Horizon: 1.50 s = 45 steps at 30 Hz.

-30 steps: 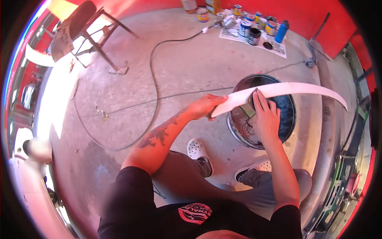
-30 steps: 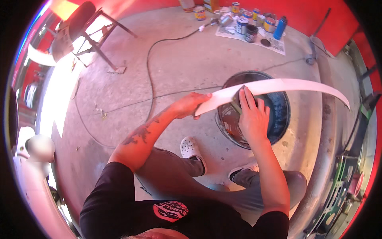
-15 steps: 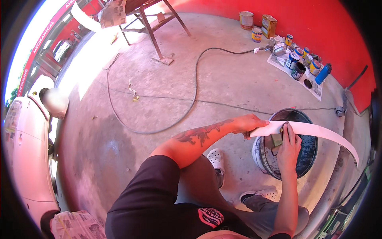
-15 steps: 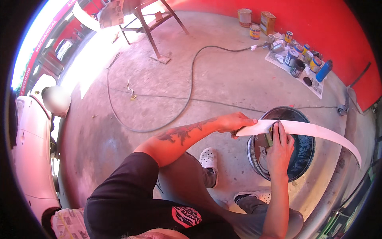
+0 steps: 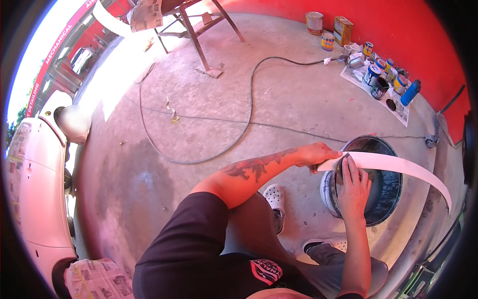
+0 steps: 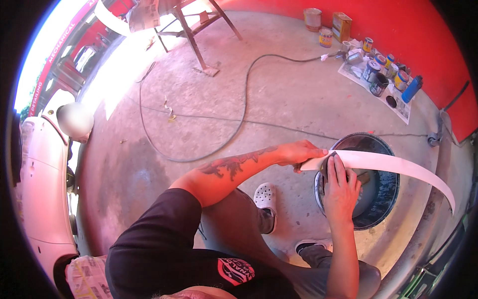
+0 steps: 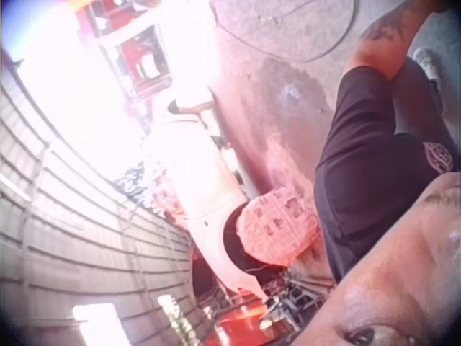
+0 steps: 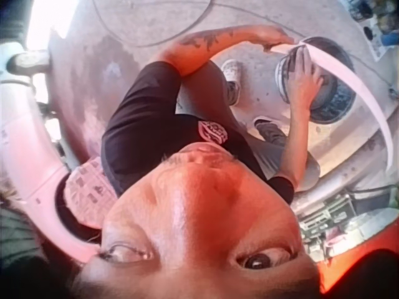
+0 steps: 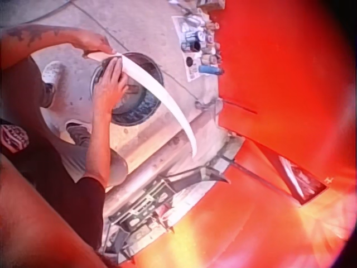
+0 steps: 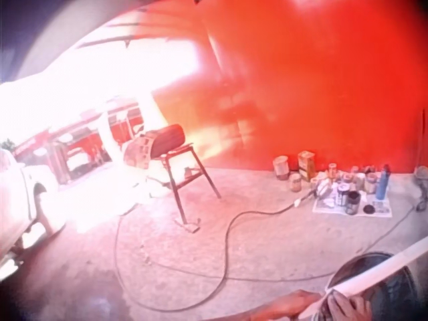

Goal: Wet-sanding a white car spoiler using sandpaper and a bucket of water.

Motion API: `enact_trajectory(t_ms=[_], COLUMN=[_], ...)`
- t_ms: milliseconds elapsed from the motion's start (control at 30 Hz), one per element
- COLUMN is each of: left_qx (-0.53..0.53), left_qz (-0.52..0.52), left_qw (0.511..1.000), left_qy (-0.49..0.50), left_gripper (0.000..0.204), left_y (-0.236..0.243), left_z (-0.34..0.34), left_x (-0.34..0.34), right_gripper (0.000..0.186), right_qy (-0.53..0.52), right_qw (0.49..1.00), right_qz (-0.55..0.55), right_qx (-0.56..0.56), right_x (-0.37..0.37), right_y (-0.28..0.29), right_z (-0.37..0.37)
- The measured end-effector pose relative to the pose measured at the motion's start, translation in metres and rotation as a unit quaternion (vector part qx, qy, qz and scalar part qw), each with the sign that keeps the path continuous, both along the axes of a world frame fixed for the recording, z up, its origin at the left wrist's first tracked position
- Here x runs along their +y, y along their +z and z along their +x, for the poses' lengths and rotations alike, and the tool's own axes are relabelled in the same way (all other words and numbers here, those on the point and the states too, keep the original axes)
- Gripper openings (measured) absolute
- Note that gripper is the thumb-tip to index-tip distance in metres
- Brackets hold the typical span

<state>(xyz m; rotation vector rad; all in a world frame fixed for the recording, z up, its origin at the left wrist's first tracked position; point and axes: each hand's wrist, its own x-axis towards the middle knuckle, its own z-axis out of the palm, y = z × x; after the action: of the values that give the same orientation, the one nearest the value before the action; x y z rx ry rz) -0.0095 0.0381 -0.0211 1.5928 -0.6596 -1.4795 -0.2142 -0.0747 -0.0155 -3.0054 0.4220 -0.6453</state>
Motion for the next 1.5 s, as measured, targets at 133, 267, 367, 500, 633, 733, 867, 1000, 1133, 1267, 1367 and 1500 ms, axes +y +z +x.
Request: enact_trajectory(t_ms=[133,267,367,500,633,733,867,1000,1133,1267,1367,1500], left_qx=[0.013,0.036,0.015,0.012,0.041,0.029,0.027,0.051,0.042,0.022,0.043,0.05], left_qz=[-0.024,-0.035,-0.006,-0.005,-0.037,-0.018,-0.021,-0.046,-0.019,-0.022,-0.038,-0.018], left_qw=[1.0,0.999,1.0,1.0,0.998,0.999,0.999,0.998,0.999,0.999,0.998,0.999], left_qy=[0.006,-0.008,0.002,0.008,0.001,0.008,0.012,0.004,0.008,-0.007,0.004,0.007], left_gripper=[0.057,0.057,0.056,0.056,0.057,0.058,0.06,0.06,0.061,0.059,0.054,0.052], left_y=[-0.002,0.007,-0.001,-0.005,-0.003,-0.003,-0.004,-0.002,-0.001,-0.007,-0.011,0.001], left_z=[0.0,-0.003,0.0,-0.001,-0.001,-0.001,-0.001,0.0,-0.001,-0.004,-0.006,0.003], left_x=[-0.002,-0.004,-0.003,-0.002,-0.003,-0.004,-0.002,-0.003,0.0,-0.001,-0.007,-0.001], right_gripper=[0.066,0.065,0.056,0.053,0.063,0.061,0.055,0.06,0.06,0.053,0.058,0.066], right_qy=[-0.095,-0.122,0.016,0.03,-0.062,-0.058,0.05,-0.042,-0.082,0.059,-0.037,-0.14], right_qw=[0.995,0.992,0.999,0.999,0.997,0.998,0.999,0.998,0.996,0.997,0.998,0.989], right_qz=[-0.042,-0.018,-0.024,-0.037,-0.044,-0.029,-0.013,-0.041,-0.028,-0.039,-0.041,-0.044], right_qx=[0.005,0.023,-0.019,-0.014,-0.001,-0.001,0.006,0.007,0.002,-0.015,-0.014,-0.012], right_x=[-0.04,-0.042,0.001,-0.005,-0.03,-0.007,0.013,-0.028,-0.003,0.033,-0.009,-0.045], right_y=[-0.001,-0.003,-0.001,0.002,0.002,0.0,0.002,0.001,-0.007,-0.01,-0.004,-0.006], right_z=[-0.008,-0.01,0.004,0.001,-0.004,0.002,0.004,-0.003,0.001,-0.001,-0.01,-0.008])
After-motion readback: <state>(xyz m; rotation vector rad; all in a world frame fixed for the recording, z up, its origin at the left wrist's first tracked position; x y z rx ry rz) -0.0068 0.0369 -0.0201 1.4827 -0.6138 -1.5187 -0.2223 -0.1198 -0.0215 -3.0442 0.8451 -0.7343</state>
